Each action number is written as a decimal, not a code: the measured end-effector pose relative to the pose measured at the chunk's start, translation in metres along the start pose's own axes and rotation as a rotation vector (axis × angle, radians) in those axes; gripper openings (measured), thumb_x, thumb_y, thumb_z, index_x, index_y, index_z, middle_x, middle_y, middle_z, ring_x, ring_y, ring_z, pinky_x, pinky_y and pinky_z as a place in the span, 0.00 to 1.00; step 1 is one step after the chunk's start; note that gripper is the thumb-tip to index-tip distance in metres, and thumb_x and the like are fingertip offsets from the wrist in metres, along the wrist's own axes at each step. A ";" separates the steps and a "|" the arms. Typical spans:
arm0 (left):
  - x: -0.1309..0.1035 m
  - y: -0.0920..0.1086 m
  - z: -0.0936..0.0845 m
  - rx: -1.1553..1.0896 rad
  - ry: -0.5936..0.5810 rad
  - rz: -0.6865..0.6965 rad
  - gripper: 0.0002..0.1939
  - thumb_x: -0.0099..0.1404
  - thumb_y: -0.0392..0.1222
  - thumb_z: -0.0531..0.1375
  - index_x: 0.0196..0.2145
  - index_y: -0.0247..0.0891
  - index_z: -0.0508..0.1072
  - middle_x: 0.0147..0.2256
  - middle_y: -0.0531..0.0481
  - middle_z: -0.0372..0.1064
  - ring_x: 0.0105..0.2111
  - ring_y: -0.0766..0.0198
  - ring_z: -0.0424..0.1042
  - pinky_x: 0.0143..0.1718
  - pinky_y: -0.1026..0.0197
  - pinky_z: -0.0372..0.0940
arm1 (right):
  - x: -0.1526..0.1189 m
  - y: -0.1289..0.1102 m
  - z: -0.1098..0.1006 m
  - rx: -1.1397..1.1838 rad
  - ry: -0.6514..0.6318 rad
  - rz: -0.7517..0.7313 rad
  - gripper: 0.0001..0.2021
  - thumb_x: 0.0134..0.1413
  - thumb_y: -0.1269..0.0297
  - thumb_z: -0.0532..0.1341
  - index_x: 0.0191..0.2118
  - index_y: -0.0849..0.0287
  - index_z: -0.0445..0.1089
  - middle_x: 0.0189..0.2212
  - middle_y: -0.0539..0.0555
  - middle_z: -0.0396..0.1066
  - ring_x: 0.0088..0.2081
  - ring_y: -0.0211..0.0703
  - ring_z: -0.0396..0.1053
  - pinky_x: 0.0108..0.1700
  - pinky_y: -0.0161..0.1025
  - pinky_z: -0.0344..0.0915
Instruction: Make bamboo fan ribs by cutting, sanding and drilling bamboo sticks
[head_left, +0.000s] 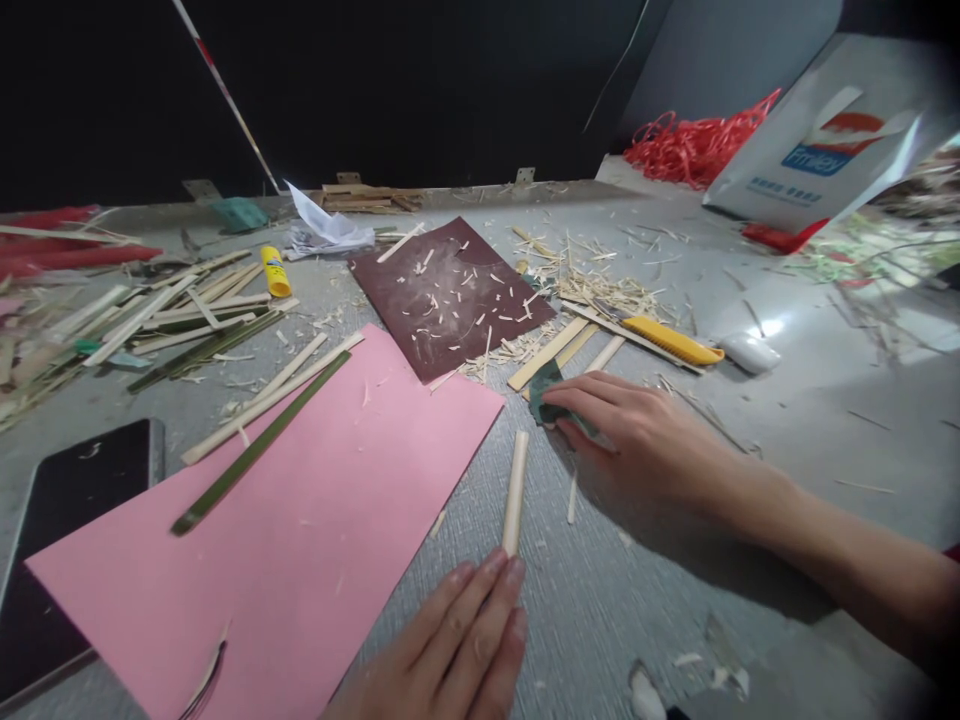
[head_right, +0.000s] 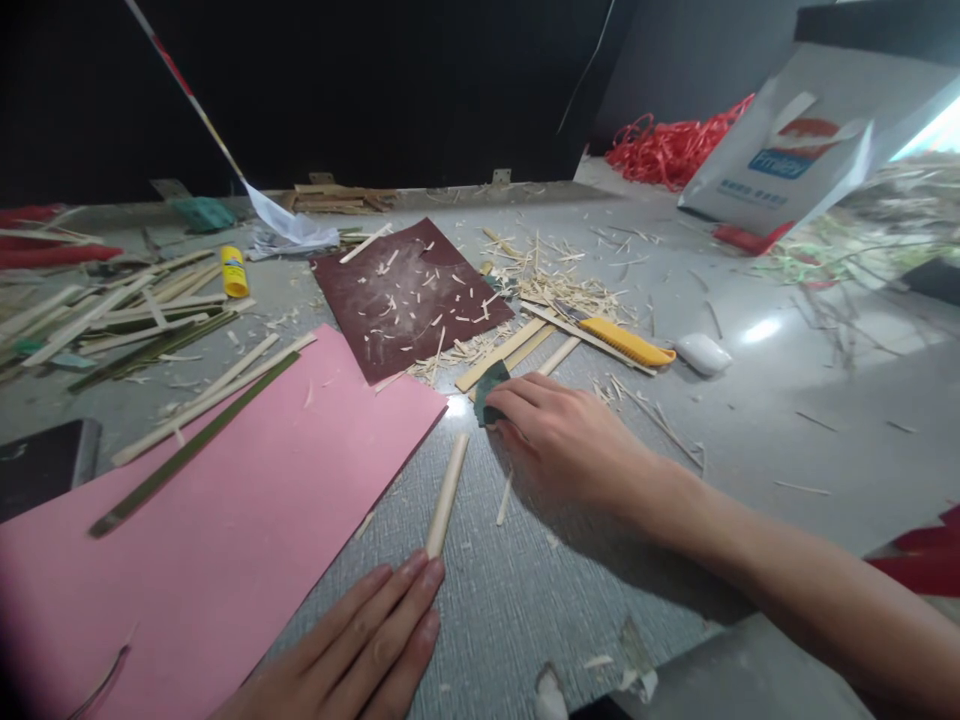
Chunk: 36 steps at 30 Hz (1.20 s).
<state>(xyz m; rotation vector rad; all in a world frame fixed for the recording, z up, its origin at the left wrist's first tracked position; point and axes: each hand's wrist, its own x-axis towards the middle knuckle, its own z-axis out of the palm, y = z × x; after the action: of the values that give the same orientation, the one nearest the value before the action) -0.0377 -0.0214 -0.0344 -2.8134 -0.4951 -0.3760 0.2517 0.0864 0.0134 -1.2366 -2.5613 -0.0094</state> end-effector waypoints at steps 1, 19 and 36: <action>0.000 0.000 0.000 0.003 0.002 0.001 0.16 0.76 0.37 0.52 0.57 0.29 0.70 0.57 0.36 0.72 0.59 0.49 0.71 0.72 0.38 0.35 | 0.000 0.002 0.000 0.005 0.001 -0.001 0.11 0.68 0.70 0.56 0.51 0.61 0.73 0.46 0.61 0.77 0.47 0.52 0.76 0.48 0.48 0.75; 0.001 -0.001 0.000 -0.005 -0.003 -0.002 0.16 0.76 0.35 0.49 0.56 0.30 0.70 0.57 0.38 0.73 0.58 0.50 0.72 0.73 0.39 0.34 | 0.003 0.022 -0.002 0.120 -0.052 -0.234 0.15 0.71 0.73 0.54 0.56 0.59 0.72 0.56 0.59 0.75 0.56 0.50 0.74 0.58 0.50 0.72; -0.001 0.000 0.001 -0.005 0.009 0.009 0.16 0.76 0.35 0.51 0.56 0.29 0.70 0.57 0.36 0.73 0.58 0.49 0.72 0.73 0.38 0.34 | 0.003 0.008 0.013 0.608 0.253 0.294 0.10 0.67 0.64 0.63 0.52 0.57 0.70 0.40 0.55 0.79 0.38 0.45 0.80 0.41 0.45 0.80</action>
<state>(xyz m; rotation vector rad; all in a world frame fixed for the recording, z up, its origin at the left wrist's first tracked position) -0.0379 -0.0214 -0.0355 -2.8170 -0.4806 -0.3881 0.2527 0.0950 0.0007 -1.2423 -1.9285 0.5872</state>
